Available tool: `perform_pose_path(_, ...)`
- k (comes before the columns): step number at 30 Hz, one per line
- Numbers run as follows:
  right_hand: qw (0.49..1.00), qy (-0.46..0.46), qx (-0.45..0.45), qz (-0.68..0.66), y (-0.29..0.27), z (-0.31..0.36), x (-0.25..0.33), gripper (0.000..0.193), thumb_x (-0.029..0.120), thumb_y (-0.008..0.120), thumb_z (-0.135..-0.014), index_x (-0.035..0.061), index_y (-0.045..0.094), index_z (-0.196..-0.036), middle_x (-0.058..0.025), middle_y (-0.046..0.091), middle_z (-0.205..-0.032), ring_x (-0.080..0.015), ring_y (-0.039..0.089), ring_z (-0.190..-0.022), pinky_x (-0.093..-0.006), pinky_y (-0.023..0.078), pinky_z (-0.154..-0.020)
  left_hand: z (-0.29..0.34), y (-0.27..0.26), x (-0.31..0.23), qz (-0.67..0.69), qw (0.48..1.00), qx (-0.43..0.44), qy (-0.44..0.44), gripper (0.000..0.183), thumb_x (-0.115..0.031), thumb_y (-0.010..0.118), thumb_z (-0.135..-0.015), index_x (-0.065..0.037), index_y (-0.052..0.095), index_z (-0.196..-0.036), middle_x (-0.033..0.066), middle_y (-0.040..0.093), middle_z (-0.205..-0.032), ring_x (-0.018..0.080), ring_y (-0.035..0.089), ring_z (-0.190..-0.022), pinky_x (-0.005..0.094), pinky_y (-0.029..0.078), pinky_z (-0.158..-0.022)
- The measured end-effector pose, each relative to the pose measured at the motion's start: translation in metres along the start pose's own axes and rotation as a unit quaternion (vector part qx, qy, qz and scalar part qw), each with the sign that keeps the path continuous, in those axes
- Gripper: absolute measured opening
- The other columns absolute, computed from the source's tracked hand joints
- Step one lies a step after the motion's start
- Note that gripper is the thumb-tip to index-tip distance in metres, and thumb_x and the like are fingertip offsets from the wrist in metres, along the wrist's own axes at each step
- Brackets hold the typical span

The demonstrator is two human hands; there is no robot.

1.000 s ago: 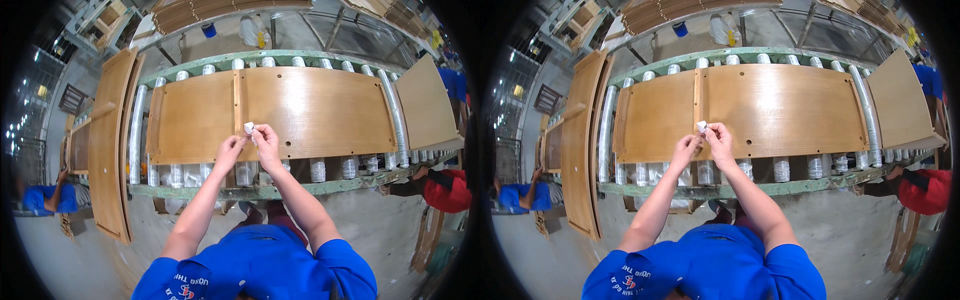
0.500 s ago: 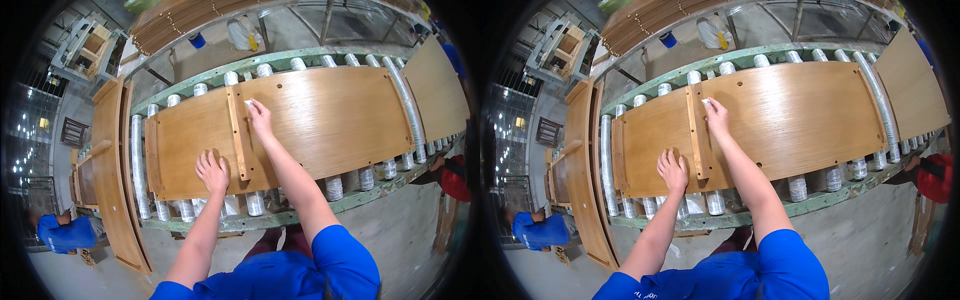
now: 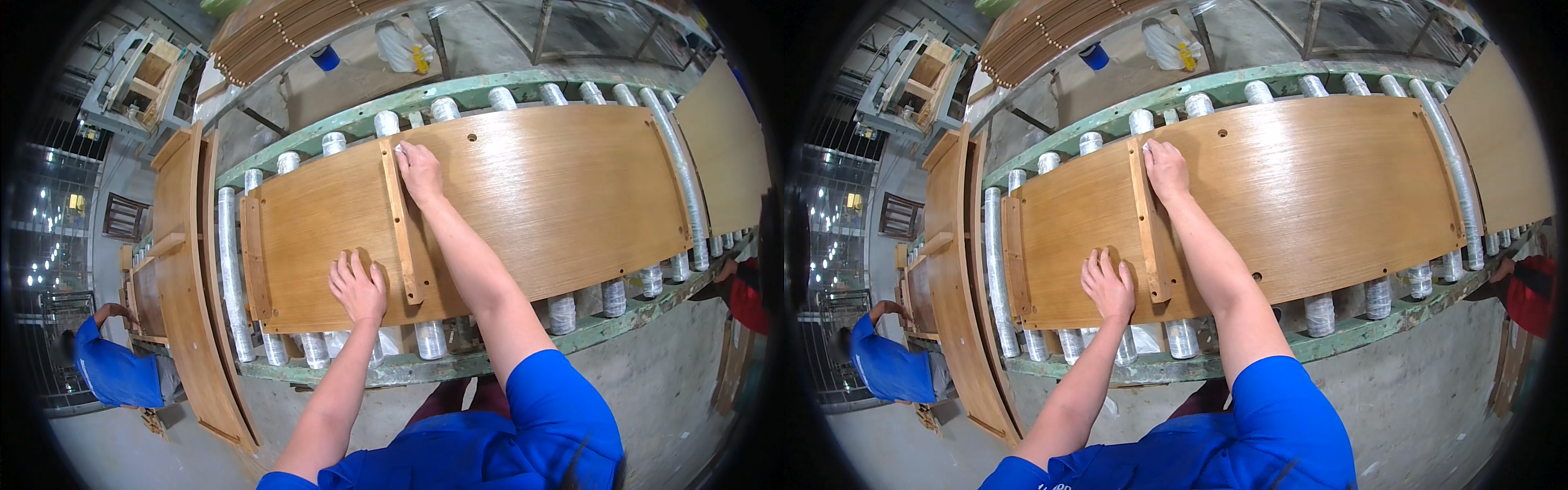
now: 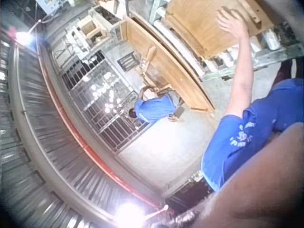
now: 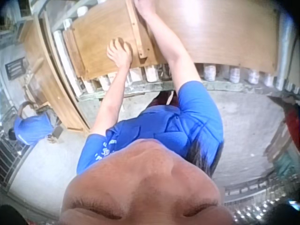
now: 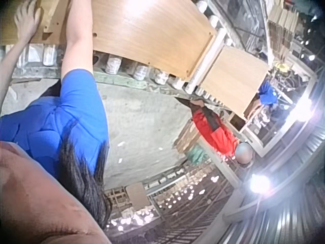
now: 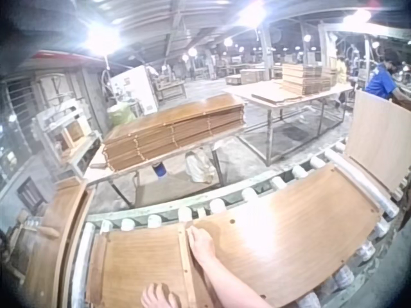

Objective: The person wipes the surfaces of wooden furniture parts using a white cloth. They handle multiple pieces, including flat panels and curved components, moving them from a stack to a roller conveyor and then to the floor. The person wipes both sides of the panels and removes protective plastic film from the wood before continuing to clean.

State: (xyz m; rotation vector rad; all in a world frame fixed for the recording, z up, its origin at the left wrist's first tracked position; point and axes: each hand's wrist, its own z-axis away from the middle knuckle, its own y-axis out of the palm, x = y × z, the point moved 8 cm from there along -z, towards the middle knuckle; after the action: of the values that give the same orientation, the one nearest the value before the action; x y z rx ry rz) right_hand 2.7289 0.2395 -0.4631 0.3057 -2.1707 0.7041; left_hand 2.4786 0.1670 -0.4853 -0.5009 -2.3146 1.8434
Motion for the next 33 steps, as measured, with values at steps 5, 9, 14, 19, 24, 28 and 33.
perform_pose_path(5, 0.998, -0.051, 0.017, 0.043, 0.002, 0.006, 0.01, 0.011, 0.017, 0.059, -0.086, 0.0066, 0.062, -0.086, -0.0116, 0.06, -0.075, -0.0294, 0.06, -0.074, -0.0398, 0.05, -0.067, 0.002, -0.001, 0.001, 0.006, 1.0, 0.004, 0.0, 0.045, -0.028, 0.05, -0.089, -0.006, 0.046, -0.128, 0.017, 0.041, -0.134, 0.0365, 0.032, -0.126, 0.049, 0.023, -0.106)
perform_pose_path(9, 0.997, -0.065, 0.016, 0.04, -0.008, 0.019, 0.016, 0.008, 0.015, 0.06, -0.084, 0.0074, 0.062, -0.085, -0.0109, 0.06, -0.074, -0.0286, 0.06, -0.073, -0.0392, 0.05, -0.066, 0.002, -0.001, 0.001, 0.007, 1.0, -0.002, 0.007, 0.045, -0.028, 0.05, -0.089, -0.006, 0.046, -0.128, 0.0168, 0.041, -0.134, 0.0364, 0.032, -0.126, 0.049, 0.023, -0.106)
perform_pose_path(14, 0.998, -0.061, 0.022, 0.017, -0.027, 0.05, 0.029, 0.007, 0.013, 0.061, -0.083, 0.0065, 0.062, -0.084, -0.0113, 0.06, -0.074, -0.0288, 0.061, -0.073, -0.0391, 0.05, -0.066, 0.004, -0.003, 0.002, 0.003, 1.0, -0.021, 0.015, 0.044, -0.029, 0.051, -0.089, -0.006, 0.047, -0.127, 0.0166, 0.043, -0.132, 0.0362, 0.035, -0.124, 0.049, 0.025, -0.104)
perform_pose_path(19, 0.998, -0.052, 0.016, -0.034, -0.054, 0.091, 0.043, 0.008, 0.011, 0.061, -0.083, 0.0043, 0.063, -0.086, -0.0134, 0.061, -0.077, -0.0314, 0.06, -0.073, -0.0407, 0.049, -0.067, 0.006, -0.006, 0.002, -0.006, 0.998, -0.052, 0.027, 0.044, -0.03, 0.051, -0.088, -0.007, 0.049, -0.125, 0.0156, 0.045, -0.13, 0.036, 0.037, -0.122, 0.0488, 0.028, -0.103)
perform_pose_path(24, 0.998, -0.018, 0.023, -0.057, -0.083, 0.138, 0.052, 0.007, 0.009, 0.06, -0.083, 0.0025, 0.062, -0.086, -0.0147, 0.061, -0.076, -0.0326, 0.06, -0.072, -0.0405, 0.049, -0.066, 0.008, -0.006, 0.0, -0.003, 0.997, -0.066, 0.037, 0.044, -0.031, 0.052, -0.089, -0.007, 0.049, -0.125, 0.0151, 0.047, -0.128, 0.0352, 0.039, -0.12, 0.0485, 0.029, -0.101)
perform_pose_path(28, 0.998, -0.008, 0.033, -0.051, -0.103, 0.168, 0.065, 0.007, 0.008, 0.059, -0.084, 0.0018, 0.062, -0.086, -0.0148, 0.062, -0.077, -0.0322, 0.06, -0.072, -0.0399, 0.049, -0.066, 0.01, -0.006, 0.003, -0.011, 0.996, -0.08, 0.034, 0.044, -0.032, 0.052, -0.088, -0.008, 0.049, -0.125, 0.0141, 0.047, -0.129, 0.0345, 0.039, -0.121, 0.0485, 0.029, -0.101)
perform_pose_path(33, 0.997, 0.013, 0.053, -0.046, -0.122, 0.194, 0.073, 0.006, 0.006, 0.061, -0.083, 0.0017, 0.062, -0.087, -0.0145, 0.062, -0.077, -0.0318, 0.06, -0.072, -0.039, 0.049, -0.065, 0.01, -0.001, 0.001, -0.004, 0.997, -0.07, 0.025, 0.043, -0.033, 0.052, -0.089, -0.011, 0.05, -0.126, 0.0118, 0.046, -0.131, 0.0343, 0.038, -0.122, 0.0482, 0.029, -0.102)
